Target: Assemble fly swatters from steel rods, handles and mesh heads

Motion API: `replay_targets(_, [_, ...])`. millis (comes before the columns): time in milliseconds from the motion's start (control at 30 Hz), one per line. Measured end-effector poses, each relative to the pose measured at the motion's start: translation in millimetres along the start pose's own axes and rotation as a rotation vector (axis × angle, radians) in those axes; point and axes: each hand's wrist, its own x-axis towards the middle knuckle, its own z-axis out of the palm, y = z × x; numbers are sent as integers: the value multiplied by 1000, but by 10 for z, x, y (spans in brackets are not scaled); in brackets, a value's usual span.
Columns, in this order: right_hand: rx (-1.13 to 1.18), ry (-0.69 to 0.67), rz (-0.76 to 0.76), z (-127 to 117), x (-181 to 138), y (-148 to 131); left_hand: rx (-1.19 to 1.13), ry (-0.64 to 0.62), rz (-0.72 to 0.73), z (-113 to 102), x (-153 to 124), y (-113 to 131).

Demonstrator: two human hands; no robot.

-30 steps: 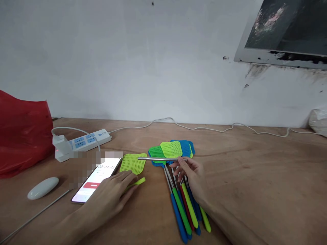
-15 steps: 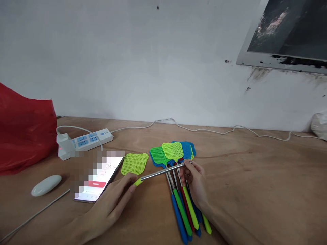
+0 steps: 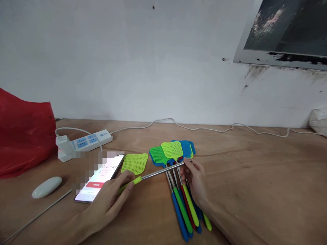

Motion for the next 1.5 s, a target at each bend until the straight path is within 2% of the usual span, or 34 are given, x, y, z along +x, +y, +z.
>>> replay_targets(633, [-41, -42, -59, -22, -16, 25, 49, 28, 33, -21, 18, 13])
replay_targets(900, [-185, -102, -145, -26, -43, 15, 53, -58, 34, -2, 2, 6])
replay_targets(967, [-247, -150, -155, -15, -76, -2, 34, -66, 37, 9, -9, -1])
replay_targets(1133, [-489, -430, -145, -1, -171, 20, -26, -93, 74, 18, -33, 21])
replay_targets(1300, [-543, -502, -205, -40, -171, 50, -40, -105, 65, 8, -25, 39])
replay_targets(1400, [-511, -489, -209, -29, -170, 10, -20, -112, 55, 16, -12, 35])
replay_targets(1500, [-442, -395, -198, -2, -166, -41, 22, -95, 34, 29, -4, 20])
